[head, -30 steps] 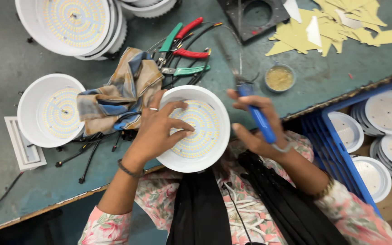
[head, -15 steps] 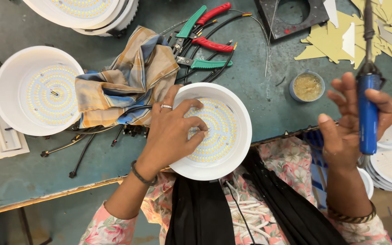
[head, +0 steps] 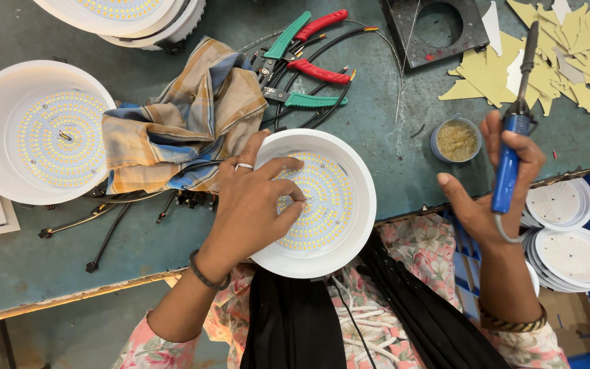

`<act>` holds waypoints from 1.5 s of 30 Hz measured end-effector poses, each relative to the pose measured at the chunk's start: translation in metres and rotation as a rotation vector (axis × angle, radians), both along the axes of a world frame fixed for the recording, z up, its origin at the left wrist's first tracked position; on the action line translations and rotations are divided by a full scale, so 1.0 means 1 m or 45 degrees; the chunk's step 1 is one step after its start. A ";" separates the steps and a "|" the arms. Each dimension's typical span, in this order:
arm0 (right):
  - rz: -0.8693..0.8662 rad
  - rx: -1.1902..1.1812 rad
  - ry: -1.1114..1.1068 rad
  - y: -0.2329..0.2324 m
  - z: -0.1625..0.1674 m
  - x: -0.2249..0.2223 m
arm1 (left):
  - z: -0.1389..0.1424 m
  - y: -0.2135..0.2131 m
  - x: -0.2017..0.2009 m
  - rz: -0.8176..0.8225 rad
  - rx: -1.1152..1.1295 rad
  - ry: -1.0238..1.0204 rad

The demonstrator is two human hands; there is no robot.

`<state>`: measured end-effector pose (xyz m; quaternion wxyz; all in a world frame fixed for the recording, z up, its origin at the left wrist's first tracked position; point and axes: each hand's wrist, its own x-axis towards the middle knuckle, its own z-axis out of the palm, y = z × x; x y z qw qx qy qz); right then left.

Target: The person solders wires onto the LED circuit board of a round ceiling light panel. They hold the panel steady, dip the wire end into a flux container, and use a soldering iron to attach the wires, working on one panel at a time and setting finished panels aside.

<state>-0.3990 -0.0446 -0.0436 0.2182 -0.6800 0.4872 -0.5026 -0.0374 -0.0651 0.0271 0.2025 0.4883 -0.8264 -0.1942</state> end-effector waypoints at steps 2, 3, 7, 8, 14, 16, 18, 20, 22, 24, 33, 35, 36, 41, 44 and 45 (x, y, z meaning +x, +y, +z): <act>0.018 0.023 -0.009 -0.002 -0.002 0.000 | 0.001 0.002 -0.002 0.040 -0.023 -0.017; 0.024 0.038 -0.013 -0.003 -0.002 0.000 | 0.001 0.003 -0.003 0.057 -0.039 -0.025; 0.007 0.018 0.027 -0.007 -0.003 0.005 | 0.005 0.013 -0.006 0.134 -0.097 -0.030; -0.012 -0.020 0.066 -0.008 -0.002 0.004 | 0.006 0.016 -0.007 0.153 -0.108 -0.040; -0.204 0.146 0.076 -0.019 0.000 0.010 | 0.007 0.017 -0.018 0.229 -0.120 -0.067; -0.182 0.148 -0.008 -0.018 0.005 0.013 | 0.007 0.019 -0.021 0.268 -0.106 -0.065; -0.084 0.118 -0.147 -0.015 0.015 0.020 | 0.007 0.023 -0.027 0.306 -0.080 -0.053; 0.049 0.022 -0.075 -0.006 0.032 0.027 | 0.006 0.027 -0.033 0.348 -0.071 -0.051; 0.204 -0.014 -0.077 0.006 0.049 0.039 | 0.005 0.030 -0.038 0.366 -0.073 -0.061; 0.371 -0.003 -0.142 0.013 0.063 0.054 | 0.004 0.030 -0.040 0.384 -0.110 -0.037; 0.627 0.196 0.268 0.003 0.082 0.106 | 0.002 0.029 -0.041 0.402 -0.142 0.060; 0.614 0.183 0.328 0.000 0.083 0.110 | 0.001 0.029 -0.041 0.400 -0.134 0.072; 0.604 0.174 0.357 -0.001 0.083 0.111 | 0.000 0.029 -0.041 0.403 -0.152 0.066; 0.586 0.162 0.423 -0.002 0.085 0.113 | 0.000 0.028 -0.042 0.401 -0.157 0.075; 0.589 0.155 0.430 -0.003 0.084 0.113 | -0.001 0.028 -0.042 0.404 -0.166 0.078; 0.587 0.152 0.427 -0.002 0.083 0.112 | -0.001 0.028 -0.042 0.401 -0.165 0.075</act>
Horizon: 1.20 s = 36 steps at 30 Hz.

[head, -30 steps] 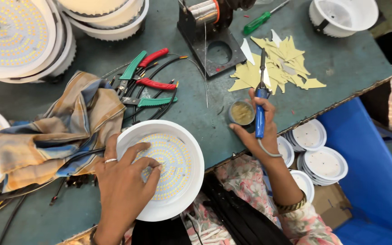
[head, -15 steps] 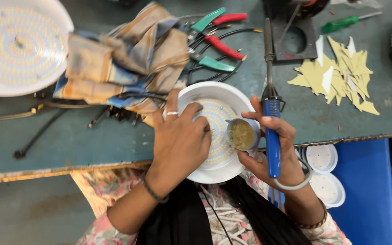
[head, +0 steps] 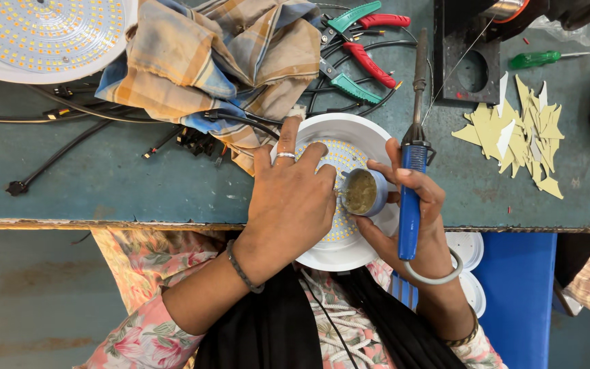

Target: The person solders wires onto the LED circuit board of a round ceiling light panel. They hold the panel steady, dip the wire end into a flux container, and use a soldering iron to attach the wires, working on one panel at a time and setting finished panels aside.

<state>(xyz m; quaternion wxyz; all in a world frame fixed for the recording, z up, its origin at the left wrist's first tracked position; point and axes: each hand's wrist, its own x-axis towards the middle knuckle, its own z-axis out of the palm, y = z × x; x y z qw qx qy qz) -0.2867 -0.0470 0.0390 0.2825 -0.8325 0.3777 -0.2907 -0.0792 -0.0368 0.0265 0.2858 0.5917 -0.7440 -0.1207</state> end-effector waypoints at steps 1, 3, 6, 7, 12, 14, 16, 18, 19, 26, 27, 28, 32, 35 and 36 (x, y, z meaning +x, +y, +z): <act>0.005 0.009 -0.006 0.000 -0.001 -0.001 | 0.000 0.000 0.000 -0.002 0.002 -0.001; 0.013 0.026 -0.019 0.000 -0.003 -0.002 | 0.000 0.000 0.000 -0.010 0.015 -0.002; 0.027 0.028 -0.020 0.000 -0.006 -0.004 | 0.000 0.000 0.000 -0.012 0.006 -0.006; 0.035 0.035 -0.033 0.001 -0.007 -0.004 | 0.000 0.000 0.000 -0.010 -0.002 -0.007; 0.039 0.033 -0.066 0.002 -0.010 -0.004 | 0.000 0.000 0.001 -0.002 -0.005 -0.014; 0.045 0.042 -0.082 0.002 -0.011 -0.004 | 0.000 0.000 0.001 -0.003 0.004 -0.010; 0.046 0.048 -0.086 0.003 -0.010 -0.004 | 0.000 0.000 0.001 -0.003 0.001 -0.001; 0.041 0.051 -0.077 0.003 -0.009 -0.004 | 0.000 -0.001 0.001 -0.008 0.017 0.002; 0.045 0.049 -0.076 0.003 -0.009 -0.003 | 0.000 -0.001 0.001 -0.010 0.025 0.004; 0.083 0.034 -0.063 0.003 -0.007 -0.002 | -0.001 0.000 0.001 -0.003 0.032 -0.007; 0.086 0.028 -0.061 0.003 -0.006 -0.001 | -0.002 0.000 0.001 -0.001 0.032 -0.010; 0.087 0.031 -0.059 0.003 -0.006 -0.001 | -0.002 0.000 0.001 0.002 0.032 -0.013; 0.088 0.039 -0.056 0.003 -0.004 0.000 | -0.005 0.000 0.001 0.006 0.031 0.005; 0.058 0.045 -0.048 0.004 -0.004 0.000 | -0.006 0.001 0.001 0.012 0.018 0.012; 0.044 0.047 -0.044 0.004 -0.003 -0.001 | -0.006 0.001 0.001 0.015 0.014 0.014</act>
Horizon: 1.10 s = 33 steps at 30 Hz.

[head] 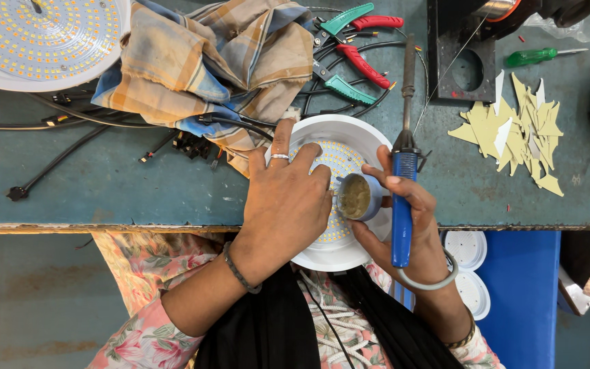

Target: The person solders wires onto the LED circuit board of a round ceiling light panel. They hold the panel steady, dip the wire end into a flux container, and use a soldering iron to attach the wires, working on one panel at a time and setting finished panels aside.

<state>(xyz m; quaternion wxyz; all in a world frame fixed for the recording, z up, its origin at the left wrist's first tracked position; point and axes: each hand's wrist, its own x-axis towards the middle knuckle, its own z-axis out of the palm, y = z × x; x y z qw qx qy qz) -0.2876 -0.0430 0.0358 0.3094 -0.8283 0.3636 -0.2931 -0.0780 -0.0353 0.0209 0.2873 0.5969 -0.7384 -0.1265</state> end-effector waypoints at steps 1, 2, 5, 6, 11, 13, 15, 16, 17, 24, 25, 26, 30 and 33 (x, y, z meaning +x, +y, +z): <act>-0.021 0.007 0.001 0.000 0.000 -0.001 | 0.000 0.000 0.000 0.002 -0.004 0.002; -0.042 0.013 0.001 0.000 0.001 -0.001 | 0.000 0.000 0.000 0.002 0.000 -0.001; -0.103 0.029 -0.057 0.000 0.000 -0.004 | 0.001 -0.001 0.000 -0.002 0.006 -0.007; -0.122 0.033 -0.088 -0.001 0.000 -0.005 | 0.002 -0.001 0.000 -0.002 0.004 -0.008; -0.185 -0.026 -0.230 0.000 0.003 -0.021 | 0.005 -0.001 0.001 -0.007 0.032 -0.006; -0.246 -0.065 -0.297 0.001 0.003 -0.032 | 0.005 -0.002 0.001 0.002 0.042 -0.003; -0.322 -0.104 -0.352 0.002 0.001 -0.045 | 0.004 -0.004 0.002 0.006 0.080 0.000; -0.358 -0.131 -0.356 0.001 0.000 -0.054 | 0.004 -0.005 0.002 0.007 0.101 0.001; -0.389 -0.170 -0.313 -0.002 -0.001 -0.065 | 0.004 -0.006 0.002 0.004 0.105 -0.004; -0.551 -0.155 -0.383 -0.003 -0.033 -0.111 | 0.003 -0.008 0.002 0.033 0.115 -0.054; -0.576 -0.146 -0.385 -0.002 -0.038 -0.116 | 0.004 -0.009 0.002 0.041 0.111 -0.064; -0.598 -0.146 -0.374 -0.003 -0.043 -0.121 | 0.004 -0.009 0.001 0.042 0.134 -0.069; -0.669 -0.140 -0.357 -0.006 -0.063 -0.135 | 0.007 -0.009 0.003 0.040 0.185 -0.072; -0.723 -0.125 -0.361 -0.007 -0.076 -0.141 | 0.008 -0.010 0.003 0.038 0.189 -0.079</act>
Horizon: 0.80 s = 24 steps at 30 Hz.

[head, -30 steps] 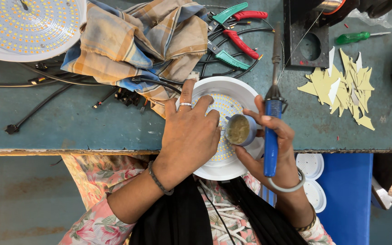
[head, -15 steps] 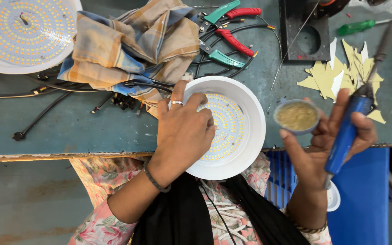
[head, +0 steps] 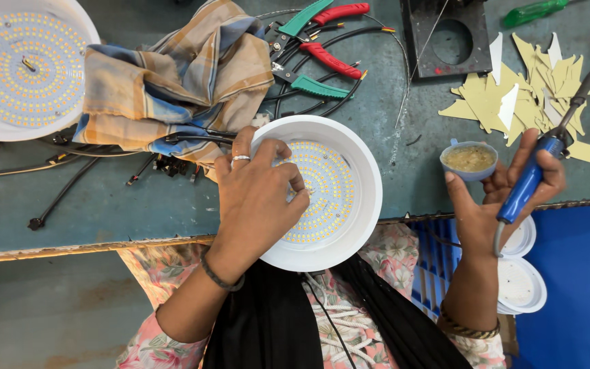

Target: The person solders wires onto the LED circuit board of a round ceiling light panel. They hold the panel steady, dip the wire end into a flux container, and use a soldering iron to attach the wires, working on one panel at a time and setting finished panels aside.

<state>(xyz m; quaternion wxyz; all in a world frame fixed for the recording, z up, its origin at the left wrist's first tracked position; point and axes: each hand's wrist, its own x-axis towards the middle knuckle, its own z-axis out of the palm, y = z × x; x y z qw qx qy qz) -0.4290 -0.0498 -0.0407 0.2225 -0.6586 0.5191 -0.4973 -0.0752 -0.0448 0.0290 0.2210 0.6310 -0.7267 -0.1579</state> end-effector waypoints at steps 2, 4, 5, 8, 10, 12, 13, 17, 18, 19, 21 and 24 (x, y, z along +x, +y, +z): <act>-0.008 -0.016 -0.010 -0.004 -0.008 -0.004 | 0.001 0.000 0.000 -0.001 0.003 -0.011; -0.012 -0.040 -0.004 -0.008 -0.015 -0.007 | 0.001 0.000 0.000 -0.002 0.007 -0.019; -0.018 -0.049 0.007 -0.011 -0.018 -0.009 | 0.001 0.000 0.000 -0.005 0.009 -0.016; -0.044 -0.040 0.005 -0.016 -0.021 -0.014 | 0.000 -0.001 0.000 -0.007 0.003 -0.014; -0.064 -0.060 0.043 -0.019 -0.020 -0.014 | -0.001 -0.001 0.000 -0.007 -0.023 -0.030; -0.073 -0.120 0.118 -0.020 -0.017 -0.010 | -0.003 -0.001 -0.001 0.002 -0.044 -0.016; -0.074 -0.153 0.148 -0.021 -0.014 -0.008 | -0.003 0.000 -0.001 0.007 -0.055 -0.010; -0.120 -0.225 -0.104 -0.007 -0.002 0.007 | -0.001 0.000 -0.002 0.024 0.008 -0.020; -0.152 -0.225 -0.236 -0.003 0.002 0.010 | 0.000 0.001 -0.002 0.025 0.003 -0.023; -0.143 -0.209 -0.271 0.000 0.005 0.012 | 0.001 0.000 -0.002 0.020 -0.005 -0.026; -0.128 -0.172 -0.334 0.006 0.012 0.014 | 0.003 0.000 -0.003 0.018 -0.043 -0.057; -0.131 -0.043 -0.467 0.009 0.016 0.019 | 0.004 -0.001 -0.006 0.026 -0.037 -0.085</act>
